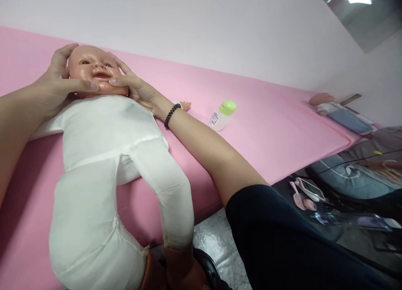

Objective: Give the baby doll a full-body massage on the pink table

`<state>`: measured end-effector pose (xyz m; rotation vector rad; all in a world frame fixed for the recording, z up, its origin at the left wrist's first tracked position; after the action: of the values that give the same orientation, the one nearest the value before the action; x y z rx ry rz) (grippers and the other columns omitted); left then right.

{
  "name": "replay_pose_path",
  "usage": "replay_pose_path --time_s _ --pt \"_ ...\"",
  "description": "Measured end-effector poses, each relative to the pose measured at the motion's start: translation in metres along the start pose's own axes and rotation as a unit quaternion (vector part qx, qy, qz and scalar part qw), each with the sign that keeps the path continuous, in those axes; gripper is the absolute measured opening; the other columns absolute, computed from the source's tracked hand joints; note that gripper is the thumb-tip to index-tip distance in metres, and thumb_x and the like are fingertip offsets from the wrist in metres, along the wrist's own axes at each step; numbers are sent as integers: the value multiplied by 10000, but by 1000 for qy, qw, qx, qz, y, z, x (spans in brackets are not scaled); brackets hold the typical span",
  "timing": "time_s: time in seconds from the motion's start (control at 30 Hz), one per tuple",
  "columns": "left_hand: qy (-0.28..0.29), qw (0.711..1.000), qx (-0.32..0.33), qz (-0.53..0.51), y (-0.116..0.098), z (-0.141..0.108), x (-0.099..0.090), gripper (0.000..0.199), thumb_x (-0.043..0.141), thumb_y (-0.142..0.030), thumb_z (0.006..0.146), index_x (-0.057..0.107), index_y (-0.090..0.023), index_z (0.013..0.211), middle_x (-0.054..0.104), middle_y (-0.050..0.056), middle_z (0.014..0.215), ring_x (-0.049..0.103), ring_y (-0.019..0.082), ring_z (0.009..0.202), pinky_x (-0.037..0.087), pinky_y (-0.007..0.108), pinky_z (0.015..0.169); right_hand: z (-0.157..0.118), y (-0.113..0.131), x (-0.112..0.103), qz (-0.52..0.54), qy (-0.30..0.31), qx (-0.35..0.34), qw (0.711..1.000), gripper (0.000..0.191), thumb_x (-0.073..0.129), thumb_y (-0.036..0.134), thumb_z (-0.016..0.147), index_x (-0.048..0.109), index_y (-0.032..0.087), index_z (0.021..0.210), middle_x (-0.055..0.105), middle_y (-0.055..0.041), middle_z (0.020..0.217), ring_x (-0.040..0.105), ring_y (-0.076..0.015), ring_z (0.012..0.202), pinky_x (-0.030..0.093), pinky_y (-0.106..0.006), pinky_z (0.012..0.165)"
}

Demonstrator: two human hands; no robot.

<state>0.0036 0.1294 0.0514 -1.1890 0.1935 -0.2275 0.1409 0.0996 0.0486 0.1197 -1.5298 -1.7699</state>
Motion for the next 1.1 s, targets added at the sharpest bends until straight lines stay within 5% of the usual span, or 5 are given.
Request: replay_pose_path --time_s 0.27,0.5,0.77,0.93,1.1 --pt "3 1000 2 -3 6 6 -5 1050 800 -79 444 488 -331 1414 616 39 1328 607 330 1255 407 634 1166 -5 0 4 2 5 4 1000 1041 811 190 807 161 347 1605 692 73 1179 697 -187 1104 546 -417 1060" --pt "-5 1000 6 -14 13 13 -11 1040 814 -81 446 502 -324 1407 650 51 1266 660 298 1173 440 589 1142 -2 -3 1 53 -15 20 998 252 563 312 863 697 305 1076 739 105 1055 590 -134 1303 474 -389 1056" --pt "2 1000 22 -22 13 15 -9 987 888 -244 509 489 -299 1410 655 66 1267 661 330 1181 422 662 1128 -5 0 7 77 -48 47 995 593 211 582 756 712 317 935 783 59 966 487 -115 1409 426 -373 1048" --pt "10 998 57 4 13 16 -9 1137 983 -445 468 430 -264 1444 635 80 1301 649 316 1207 385 657 1156 -2 0 3 51 -24 14 998 364 456 371 780 656 327 1081 752 104 949 657 -157 1222 446 -425 1046" --pt "6 996 73 54 9 13 -7 1216 963 -647 434 411 -243 1440 582 98 1358 596 335 1280 308 690 1181 0 -1 2 3 -17 -8 1000 669 671 240 782 501 277 1428 728 95 1081 715 -161 1059 514 -420 1051"
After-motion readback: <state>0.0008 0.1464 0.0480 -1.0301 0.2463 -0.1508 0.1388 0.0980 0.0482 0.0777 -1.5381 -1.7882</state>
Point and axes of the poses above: each hand's wrist, its own z-axis towards the middle knuckle, its own x-axis out of the palm, y = z × x, the point moved 9 cm from there along z, towards the middle knuckle
